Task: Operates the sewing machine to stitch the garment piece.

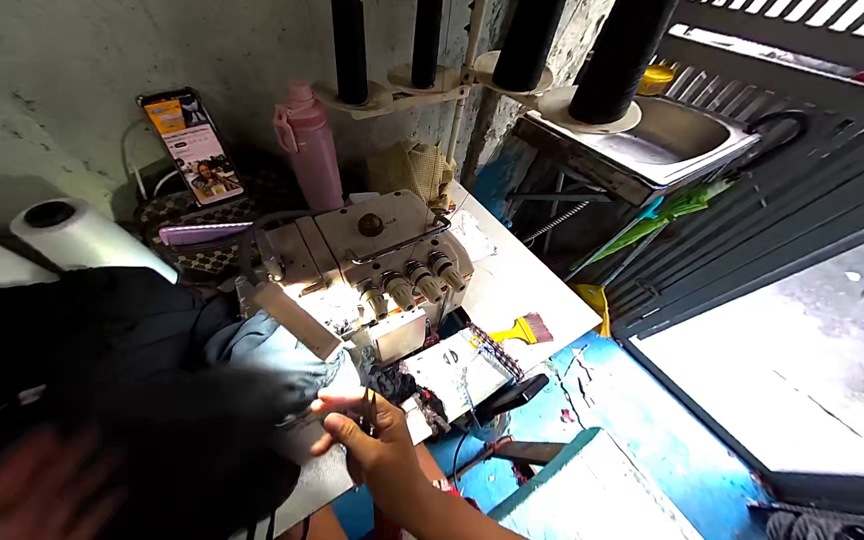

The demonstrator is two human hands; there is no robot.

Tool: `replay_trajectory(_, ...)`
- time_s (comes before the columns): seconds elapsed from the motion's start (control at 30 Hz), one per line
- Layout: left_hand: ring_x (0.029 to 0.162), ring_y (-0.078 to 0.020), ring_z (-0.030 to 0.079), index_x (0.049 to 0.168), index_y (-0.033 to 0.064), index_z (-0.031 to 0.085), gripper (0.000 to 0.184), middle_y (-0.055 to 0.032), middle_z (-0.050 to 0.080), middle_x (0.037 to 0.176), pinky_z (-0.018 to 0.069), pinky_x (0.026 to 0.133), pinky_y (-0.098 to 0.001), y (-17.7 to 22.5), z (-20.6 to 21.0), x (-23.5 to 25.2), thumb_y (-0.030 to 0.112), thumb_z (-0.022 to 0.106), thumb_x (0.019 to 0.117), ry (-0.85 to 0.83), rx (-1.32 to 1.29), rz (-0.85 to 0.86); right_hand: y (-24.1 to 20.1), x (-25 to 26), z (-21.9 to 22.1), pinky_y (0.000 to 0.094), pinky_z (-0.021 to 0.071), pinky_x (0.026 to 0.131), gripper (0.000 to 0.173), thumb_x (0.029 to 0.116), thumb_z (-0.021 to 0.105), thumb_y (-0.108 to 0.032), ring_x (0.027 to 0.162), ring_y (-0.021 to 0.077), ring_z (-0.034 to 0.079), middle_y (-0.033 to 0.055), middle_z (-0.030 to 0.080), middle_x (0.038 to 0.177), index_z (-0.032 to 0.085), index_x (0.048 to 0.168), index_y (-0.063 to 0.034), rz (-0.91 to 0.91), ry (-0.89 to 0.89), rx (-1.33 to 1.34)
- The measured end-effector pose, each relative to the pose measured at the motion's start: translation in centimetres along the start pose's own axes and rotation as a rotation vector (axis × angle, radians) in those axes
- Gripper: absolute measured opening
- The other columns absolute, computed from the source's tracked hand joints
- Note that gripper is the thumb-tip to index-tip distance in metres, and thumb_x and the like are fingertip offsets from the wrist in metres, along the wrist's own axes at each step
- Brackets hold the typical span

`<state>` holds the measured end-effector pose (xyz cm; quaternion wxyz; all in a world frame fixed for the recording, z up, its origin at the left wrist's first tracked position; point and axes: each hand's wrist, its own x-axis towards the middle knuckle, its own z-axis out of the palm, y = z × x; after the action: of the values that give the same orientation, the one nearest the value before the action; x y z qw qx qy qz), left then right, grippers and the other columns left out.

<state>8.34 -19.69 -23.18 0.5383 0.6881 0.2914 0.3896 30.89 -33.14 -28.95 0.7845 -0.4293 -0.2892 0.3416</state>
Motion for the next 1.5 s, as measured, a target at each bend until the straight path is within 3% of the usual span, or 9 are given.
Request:
replay_trajectory(0.07, 0.145, -0.0214, 0.043, 0.157, 0.0005, 0.031, 0.066, -0.0155, 0.036, 0.162, 0.0409, 0.116, -0.0354, 0.6, -1.0, 3.7, 0.038, 0.051, 0.1067, -0.035, 0.422, 0.226, -0.4, 0.0, 0.9, 0.0141, 0.0527, 0.06, 0.031, 0.1014, 0.052, 0.003, 0.071, -0.004, 0.066, 0.0064, 0.073, 0.122, 0.06, 0.131, 0.0062, -0.021, -0.057, -0.019)
replay_trajectory(0.13, 0.123, -0.0331, 0.058, 0.131, -0.0113, 0.054, 0.046, -0.0325, 0.059, 0.129, 0.0451, 0.105, -0.0432, 1.7, 2.5, 3.2, 0.027, 0.055, 0.1053, 0.104, 0.778, 0.469, -0.5, 0.2, 0.2, 0.0208, 0.0613, 0.073, 0.03, 0.1025, 0.052, 0.002, 0.085, 0.0028, 0.073, 0.0104, 0.069, 0.129, 0.059, 0.131, 0.0091, -0.131, -0.114, -0.094)
replay_trajectory(0.23, 0.107, -0.0192, 0.06, 0.111, 0.0011, 0.063, 0.025, -0.0165, 0.065, 0.107, 0.0475, 0.093, -0.0303, -1.5, 7.7, 1.2, 0.025, 0.059, 0.1034, 0.202, 0.742, 0.549, 0.2, -0.1, -1.7, 0.0245, 0.0639, 0.074, 0.023, 0.1002, 0.055, 0.002, 0.083, 0.007, 0.073, 0.0103, 0.07, 0.115, 0.068, 0.118, 0.0075, -0.219, -0.064, -0.206)
replay_trajectory(0.4, 0.118, -0.0372, 0.054, 0.123, -0.0019, 0.063, 0.051, -0.0262, 0.063, 0.121, 0.0358, 0.101, -0.0508, -7.6, 9.8, 3.7, 0.04, 0.067, 0.095, 0.393, 0.69, 0.518, 0.8, -1.1, -3.0, 0.0189, 0.0607, 0.063, 0.019, 0.0964, 0.059, 0.004, 0.071, 0.0022, 0.068, 0.0085, 0.07, 0.108, 0.07, 0.112, 0.0048, -0.22, -0.044, -0.323)
replay_trajectory(0.53, 0.122, -0.0433, 0.052, 0.123, 0.0086, 0.067, 0.044, -0.024, 0.062, 0.125, 0.0315, 0.099, -0.0617, -7.2, 8.7, 6.3, 0.043, 0.061, 0.0971, 0.415, 0.826, 0.56, 0.9, -0.1, -2.3, 0.0147, 0.056, 0.061, 0.015, 0.0971, 0.064, -0.002, 0.07, 0.0007, 0.064, 0.0081, 0.069, 0.102, 0.072, 0.11, 0.0003, -0.375, -0.081, -0.45)
replay_trajectory(0.63, 0.105, -0.0294, 0.058, 0.109, 0.0148, 0.067, 0.033, -0.0115, 0.067, 0.101, 0.0275, 0.099, -0.0496, -7.5, 7.2, 7.2, 0.045, 0.056, 0.1006, 0.381, 0.973, 0.72, 0.9, 0.7, -1.5, 0.0137, 0.0539, 0.063, 0.013, 0.0971, 0.066, -0.008, 0.072, 0.0013, 0.062, 0.0086, 0.069, 0.097, 0.073, 0.106, -0.0015, -0.506, -0.065, -0.563)
replay_trajectory(0.8, 0.106, -0.0247, 0.056, 0.101, 0.0157, 0.062, 0.035, -0.0079, 0.063, 0.095, 0.0267, 0.101, -0.044, -7.2, 4.3, 6.8, 0.05, 0.056, 0.1005, 0.349, 1.064, 0.88, 1.7, 1.9, -0.1, 0.0237, 0.0591, 0.066, 0.016, 0.0936, 0.07, -0.013, 0.086, 0.0114, 0.071, 0.0123, 0.071, 0.11, 0.074, 0.108, -0.0073, -0.622, -0.036, -0.778)
replay_trajectory(1.2, 0.104, -0.0112, 0.053, 0.1, 0.0225, 0.055, 0.021, 0.0018, 0.055, 0.096, 0.0238, 0.105, -0.0333, -3.0, 1.9, 2.8, 0.043, 0.052, 0.104, 0.354, 1.039, 1.085, 0.7, 3.3, 3.2, 0.0295, 0.0516, 0.043, 0.036, 0.0703, 0.077, 0.002, 0.061, 0.016, 0.067, 0.0122, 0.071, 0.104, 0.076, 0.105, -0.0084, -0.832, -0.067, -0.993)
replay_trajectory(1.5, 0.107, -0.0103, 0.053, 0.099, 0.0235, 0.054, 0.021, 0.0027, 0.056, 0.096, 0.0239, 0.106, -0.034, -2.1, 3.2, 2.6, 0.044, 0.051, 0.1044, 0.271, 1.008, 1.069, -0.8, 2.8, 1.2, 0.025, 0.0549, 0.053, 0.017, 0.0788, 0.073, -0.001, 0.074, 0.0132, 0.072, 0.0098, 0.076, 0.105, 0.078, 0.094, -0.0081, -0.902, -0.041, -0.95)
